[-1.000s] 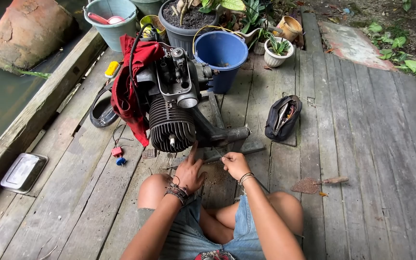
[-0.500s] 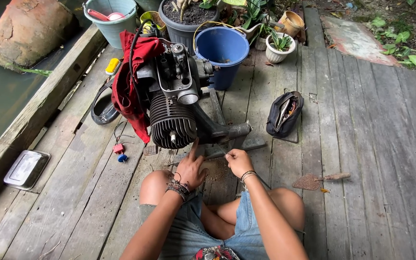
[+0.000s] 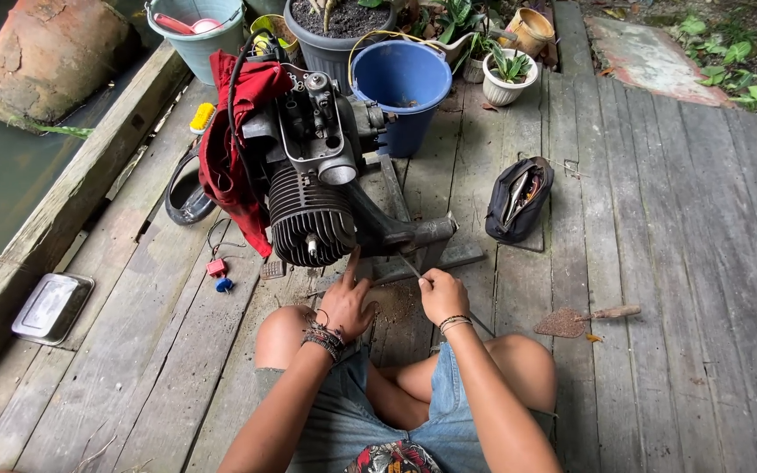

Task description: Filing a metal component on an engine block to smooth or shape it

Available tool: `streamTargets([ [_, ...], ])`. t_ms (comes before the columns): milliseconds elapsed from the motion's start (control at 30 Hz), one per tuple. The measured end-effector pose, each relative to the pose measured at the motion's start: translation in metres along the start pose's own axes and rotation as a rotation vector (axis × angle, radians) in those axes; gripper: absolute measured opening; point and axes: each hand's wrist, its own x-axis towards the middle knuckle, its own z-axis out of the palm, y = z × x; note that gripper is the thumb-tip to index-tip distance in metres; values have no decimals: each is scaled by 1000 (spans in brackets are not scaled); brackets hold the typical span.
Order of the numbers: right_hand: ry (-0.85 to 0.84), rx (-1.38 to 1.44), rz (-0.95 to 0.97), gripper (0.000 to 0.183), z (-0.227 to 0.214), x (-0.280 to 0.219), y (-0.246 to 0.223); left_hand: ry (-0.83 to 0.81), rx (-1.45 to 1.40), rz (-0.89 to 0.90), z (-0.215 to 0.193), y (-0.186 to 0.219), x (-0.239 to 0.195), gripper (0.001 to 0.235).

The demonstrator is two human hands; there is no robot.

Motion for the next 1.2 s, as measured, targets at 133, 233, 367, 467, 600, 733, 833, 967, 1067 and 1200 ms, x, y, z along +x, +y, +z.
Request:
streamTargets([
  [133, -39, 125, -17, 19, 7, -7, -1, -13, 9, 3, -4, 3, 0, 36],
  [233, 4, 104, -22, 21, -4, -17, -9, -51, 28, -6, -6, 5, 2, 35],
  [367, 13, 91, 12, 22, -8, -23, -12, -64, 30, -18, -11, 9, 3, 34],
  [467, 14, 72, 50, 23, -1, -22, 4, -51, 21, -17, -9, 7, 3, 35],
  [600, 66, 149, 32, 24, 0, -42, 16, -22, 21, -3, -5, 6, 2, 35],
  [733, 59, 162, 11, 24, -23, -42, -16, -37, 7, 2, -4, 7, 9, 33],
  [833, 56, 75, -29, 22, -19, -23, -19, -52, 39, -30, -13, 13, 2, 27],
  [967, -10, -42, -159, 23, -9, 16, -12, -26, 19, 1, -14, 11, 2, 31],
  [1067, -103, -152, -209, 21, -53, 9, -35, -4, 1, 15, -6, 6, 2, 31],
  [1200, -30, -313, -186, 25, -76, 8, -56, 32, -6, 36, 0, 3, 2, 32],
])
